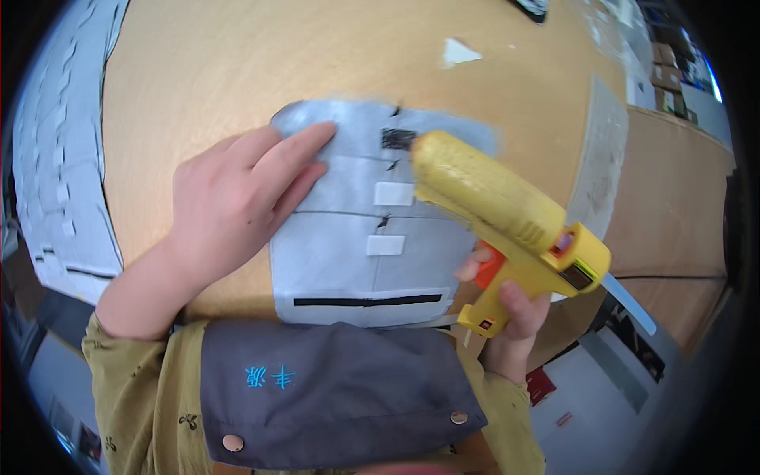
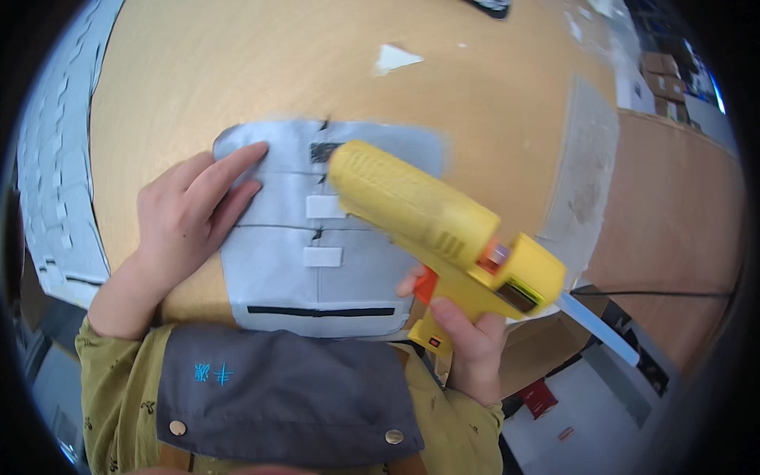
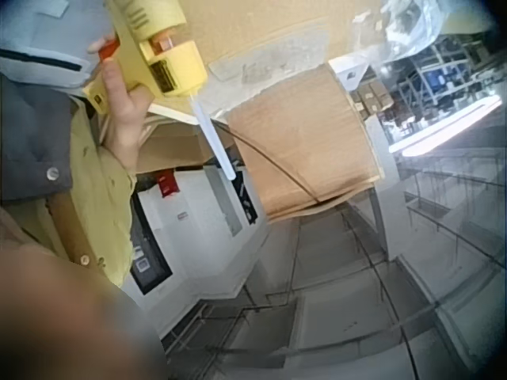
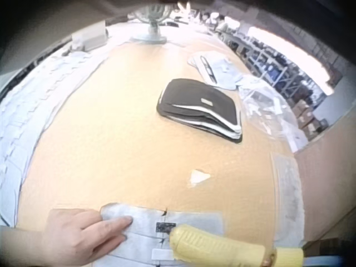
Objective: Glue components and attach small patches to soft wallet panels using a hot glue gun.
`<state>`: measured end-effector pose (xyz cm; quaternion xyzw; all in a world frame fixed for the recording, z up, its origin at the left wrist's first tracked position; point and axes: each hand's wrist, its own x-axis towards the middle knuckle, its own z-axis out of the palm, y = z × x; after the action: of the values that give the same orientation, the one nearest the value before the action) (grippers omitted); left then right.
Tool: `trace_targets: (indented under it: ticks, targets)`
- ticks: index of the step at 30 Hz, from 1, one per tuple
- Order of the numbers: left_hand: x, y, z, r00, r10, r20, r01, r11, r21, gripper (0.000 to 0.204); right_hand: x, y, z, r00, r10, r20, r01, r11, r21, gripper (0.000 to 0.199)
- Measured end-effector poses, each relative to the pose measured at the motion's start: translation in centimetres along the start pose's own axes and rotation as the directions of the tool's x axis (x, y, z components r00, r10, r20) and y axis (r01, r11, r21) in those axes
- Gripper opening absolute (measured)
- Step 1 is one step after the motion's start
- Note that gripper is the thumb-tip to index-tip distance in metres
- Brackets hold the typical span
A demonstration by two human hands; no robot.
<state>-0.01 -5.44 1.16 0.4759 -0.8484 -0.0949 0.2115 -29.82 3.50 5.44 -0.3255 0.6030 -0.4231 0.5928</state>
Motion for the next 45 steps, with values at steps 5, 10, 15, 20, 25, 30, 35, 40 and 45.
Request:
trace_targets:
  ticks: [5,10,15,20,25,30,35,40,45]
  targets:
    - [0.3,0.3,-0.9,1.000,0.009,-0.022,-0.009,1.000,-0.003,0.038,0.4,-0.6,-0.9,0.997,-0.073,-0.006,0.073,0.982,0.173,0.059]
    - [-0.6,-0.7,-0.5,0.985,-0.169,-0.025,0.158,0.958,-0.241,0.038,1.5,3.0,-6.2,0.961,-0.246,-0.127,0.275,0.798,0.536,0.047]
    - [-1.6,0.6,-4.5,0.707,-0.451,0.545,0.604,-0.016,-0.797,0.029,3.6,4.9,-15.9,0.925,-0.313,-0.217,0.375,0.656,0.655,0.047]
    - [-2.7,1.0,-3.7,0.764,-0.076,0.641,0.517,-0.522,-0.678,0.036,4.3,5.1,-23.4,0.947,-0.267,-0.177,0.309,0.621,0.720,0.046]
    - [-4.7,2.5,-4.4,0.767,-0.075,0.638,0.485,-0.583,-0.652,0.037,4.3,3.2,-21.3,0.932,-0.109,-0.347,0.295,0.784,0.546,0.049]
    - [-5.3,4.2,-5.8,0.747,-0.120,0.654,0.541,-0.464,-0.702,0.051,0.7,4.3,-20.9,0.935,-0.130,-0.329,0.274,0.855,0.441,0.052]
    - [-5.5,3.8,-5.1,0.731,-0.075,0.678,0.586,-0.440,-0.680,0.040,-3.0,3.9,-18.2,0.691,-0.185,-0.698,-0.172,0.897,-0.408,0.040]
    - [-5.2,4.2,-3.8,0.714,0.079,0.696,0.637,-0.486,-0.598,0.035,-3.3,2.4,-7.7,0.640,-0.669,-0.377,0.373,0.700,-0.609,0.028]
    - [-4.5,5.2,-3.6,0.644,0.054,0.763,0.715,-0.398,-0.575,0.039,-1.8,-0.4,4.5,0.651,-0.679,0.340,0.724,0.419,-0.548,0.028]
